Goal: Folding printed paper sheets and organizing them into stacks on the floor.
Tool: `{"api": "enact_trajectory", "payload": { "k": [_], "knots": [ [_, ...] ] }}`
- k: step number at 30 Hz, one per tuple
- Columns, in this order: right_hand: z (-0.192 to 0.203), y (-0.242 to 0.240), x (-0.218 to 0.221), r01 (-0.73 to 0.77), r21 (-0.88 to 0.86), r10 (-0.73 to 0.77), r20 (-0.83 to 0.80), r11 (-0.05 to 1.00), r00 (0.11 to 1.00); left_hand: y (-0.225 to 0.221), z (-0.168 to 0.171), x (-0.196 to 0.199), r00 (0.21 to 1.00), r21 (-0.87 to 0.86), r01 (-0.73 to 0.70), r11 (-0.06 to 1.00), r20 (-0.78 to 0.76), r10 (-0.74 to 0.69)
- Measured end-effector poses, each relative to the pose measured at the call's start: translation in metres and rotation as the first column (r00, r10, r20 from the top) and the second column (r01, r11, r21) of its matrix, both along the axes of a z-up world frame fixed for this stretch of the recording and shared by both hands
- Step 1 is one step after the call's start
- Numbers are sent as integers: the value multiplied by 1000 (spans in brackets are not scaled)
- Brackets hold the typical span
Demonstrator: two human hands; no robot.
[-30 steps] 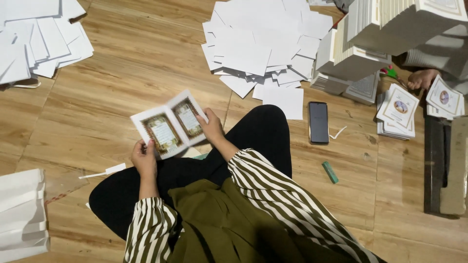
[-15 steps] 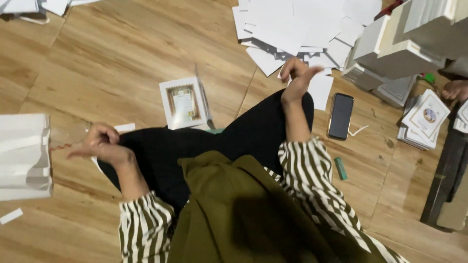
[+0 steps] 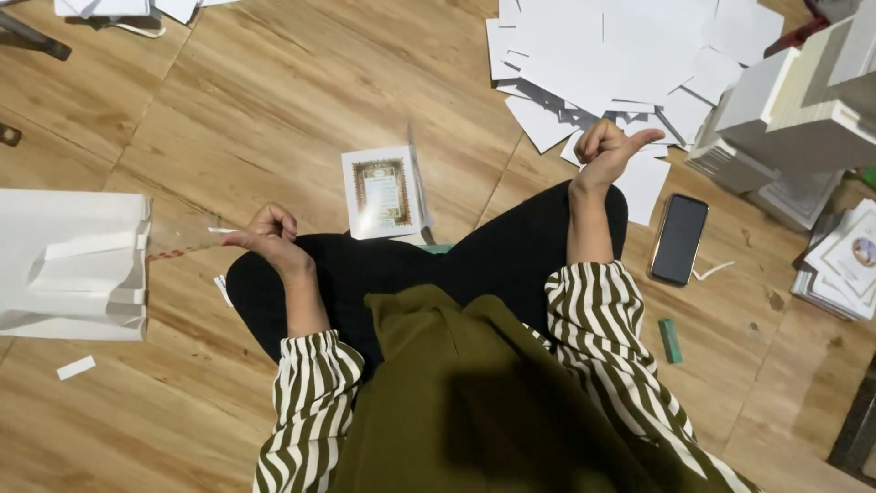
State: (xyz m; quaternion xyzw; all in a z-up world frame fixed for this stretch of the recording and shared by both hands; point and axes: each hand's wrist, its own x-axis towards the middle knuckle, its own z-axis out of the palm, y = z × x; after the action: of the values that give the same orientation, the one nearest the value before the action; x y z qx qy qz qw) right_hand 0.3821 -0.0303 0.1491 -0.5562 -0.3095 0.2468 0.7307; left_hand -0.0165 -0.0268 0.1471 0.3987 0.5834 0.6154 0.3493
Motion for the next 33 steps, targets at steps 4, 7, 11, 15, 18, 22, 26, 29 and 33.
{"api": "enact_trajectory", "payload": {
  "k": [4,7,11,15,18,22,26,29,33],
  "knots": [
    [-5,4,3,-15,32,15,6,999,1000,1,-7,1,999,8,27,1000,23,-27],
    [-7,1,3,-13,22,13,-4,1000,1000,-2,-11,0,1000,-12,27,1000,12,-26],
    [-8,3,3,-24,28,24,-17,999,1000,-2,-13,1,1000,-16,22,1000,-10,-22],
    [3,3,-2,3,-6,-3,-46,1000,999,-2,-22,10,998,-32,54,998,30,-53],
    [7,12,-1,33,-43,-36,-64,998,997,-4,-33,29,997,-47,74,996,9,-73],
    [15,40,13,110,-261,-124,-40,959,991,-16,-14,70,828,-86,362,928,-428,-363],
    [-8,74,52,48,-556,171,336,830,926,-12,-40,91,415,-244,665,706,-666,-620],
    [-4,93,70,156,-799,364,426,581,828,-5,-73,96,145,-425,654,626,-742,-655],
    [-9,105,95,262,-770,510,596,581,620,9,-75,108,-209,-697,455,554,-688,-695]
  ]
}}
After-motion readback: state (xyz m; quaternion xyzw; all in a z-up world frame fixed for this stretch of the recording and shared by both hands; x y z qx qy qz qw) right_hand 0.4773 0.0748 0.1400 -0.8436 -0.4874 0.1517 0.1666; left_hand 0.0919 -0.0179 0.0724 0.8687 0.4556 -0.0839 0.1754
